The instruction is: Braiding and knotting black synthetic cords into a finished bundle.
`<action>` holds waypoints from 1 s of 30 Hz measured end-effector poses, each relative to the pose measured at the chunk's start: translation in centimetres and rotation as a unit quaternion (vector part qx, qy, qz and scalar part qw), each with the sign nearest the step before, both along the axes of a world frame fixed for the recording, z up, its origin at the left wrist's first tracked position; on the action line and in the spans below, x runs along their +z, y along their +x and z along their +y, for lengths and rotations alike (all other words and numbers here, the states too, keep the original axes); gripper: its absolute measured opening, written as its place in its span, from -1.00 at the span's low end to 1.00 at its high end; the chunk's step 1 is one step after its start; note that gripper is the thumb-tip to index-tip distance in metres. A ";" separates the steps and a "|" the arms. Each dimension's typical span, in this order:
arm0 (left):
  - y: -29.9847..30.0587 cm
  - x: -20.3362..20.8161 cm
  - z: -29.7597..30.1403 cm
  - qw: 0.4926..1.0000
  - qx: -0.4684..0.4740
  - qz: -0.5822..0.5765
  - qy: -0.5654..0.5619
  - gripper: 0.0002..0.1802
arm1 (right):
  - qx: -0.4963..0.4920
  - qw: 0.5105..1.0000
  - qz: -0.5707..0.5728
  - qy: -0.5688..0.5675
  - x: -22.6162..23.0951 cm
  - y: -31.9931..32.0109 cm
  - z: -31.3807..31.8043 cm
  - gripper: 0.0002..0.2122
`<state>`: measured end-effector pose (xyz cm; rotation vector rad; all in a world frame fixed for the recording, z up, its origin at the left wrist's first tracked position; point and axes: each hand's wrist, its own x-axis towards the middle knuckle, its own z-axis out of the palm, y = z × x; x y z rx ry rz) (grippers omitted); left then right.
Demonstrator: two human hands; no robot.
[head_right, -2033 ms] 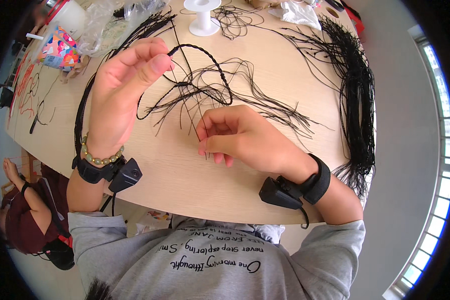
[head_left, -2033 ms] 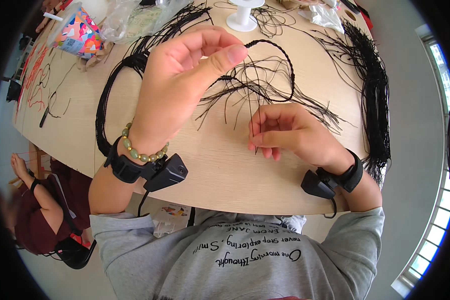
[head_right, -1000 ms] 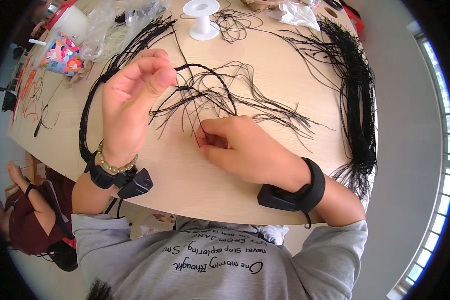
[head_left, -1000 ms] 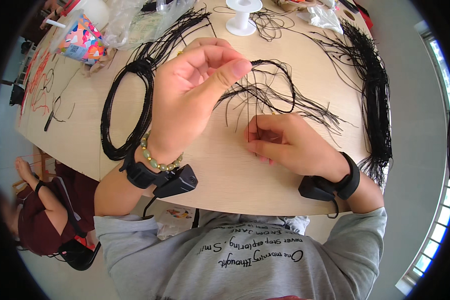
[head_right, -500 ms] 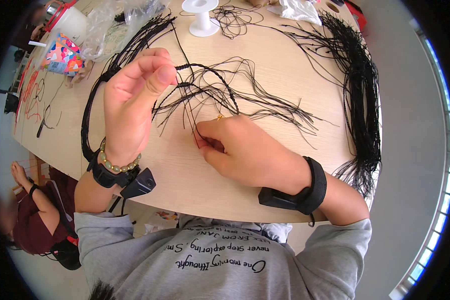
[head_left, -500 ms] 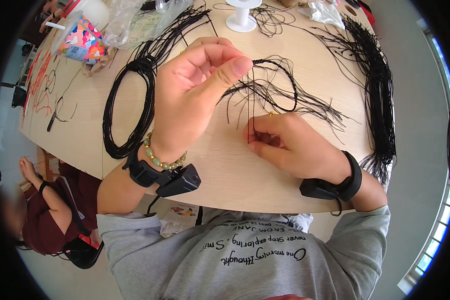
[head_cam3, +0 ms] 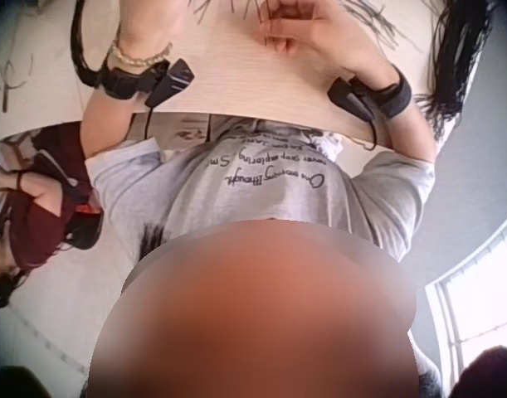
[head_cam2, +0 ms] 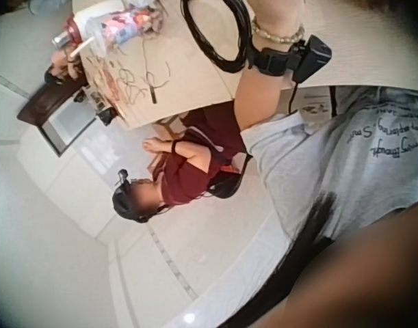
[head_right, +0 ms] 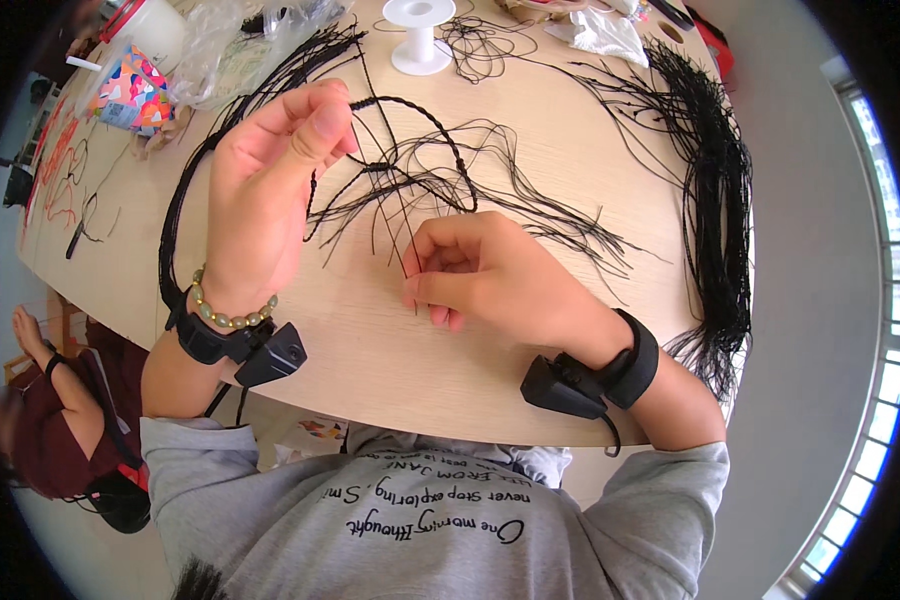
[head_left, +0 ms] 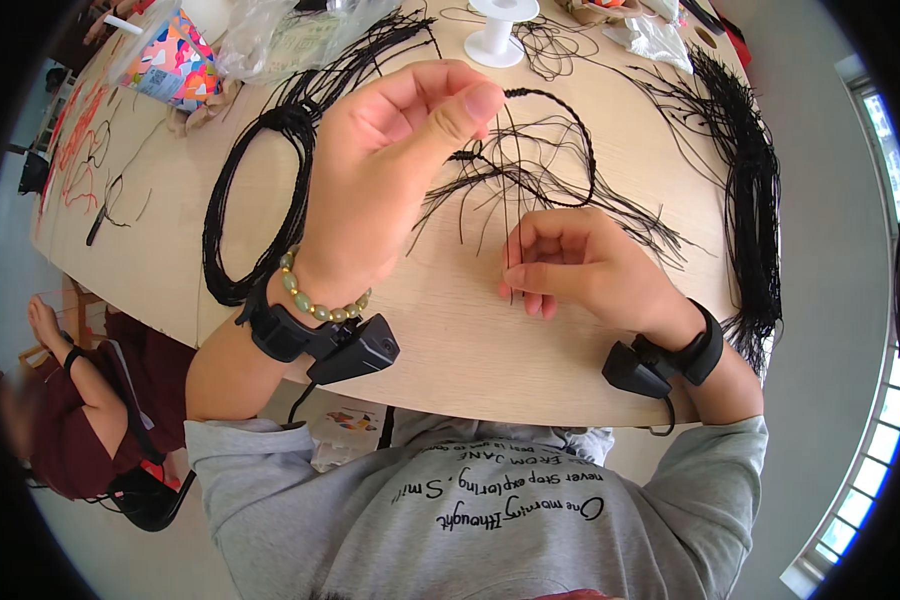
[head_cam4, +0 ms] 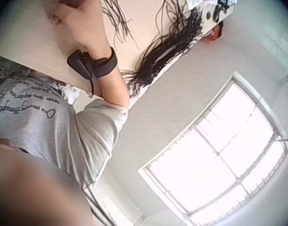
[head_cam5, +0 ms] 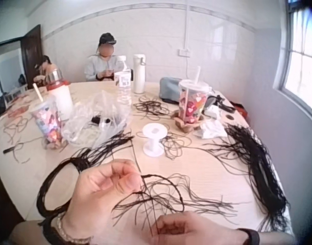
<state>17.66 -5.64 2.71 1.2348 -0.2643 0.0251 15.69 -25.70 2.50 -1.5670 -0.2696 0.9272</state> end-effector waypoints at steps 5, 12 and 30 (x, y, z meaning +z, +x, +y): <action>0.3 0.5 0.4 0.999 0.012 -0.029 0.006 -0.75 | -0.019 0.998 0.052 -0.004 0.6 0.3 0.2 -0.90; 0.3 0.8 0.8 0.999 0.008 -0.031 -0.010 -0.76 | -0.016 0.998 0.067 0.009 0.9 0.5 0.1 -0.83; 0.6 1.1 1.3 0.999 0.023 -0.039 -0.006 -0.74 | -0.037 0.992 0.113 0.050 0.6 0.2 0.2 -0.72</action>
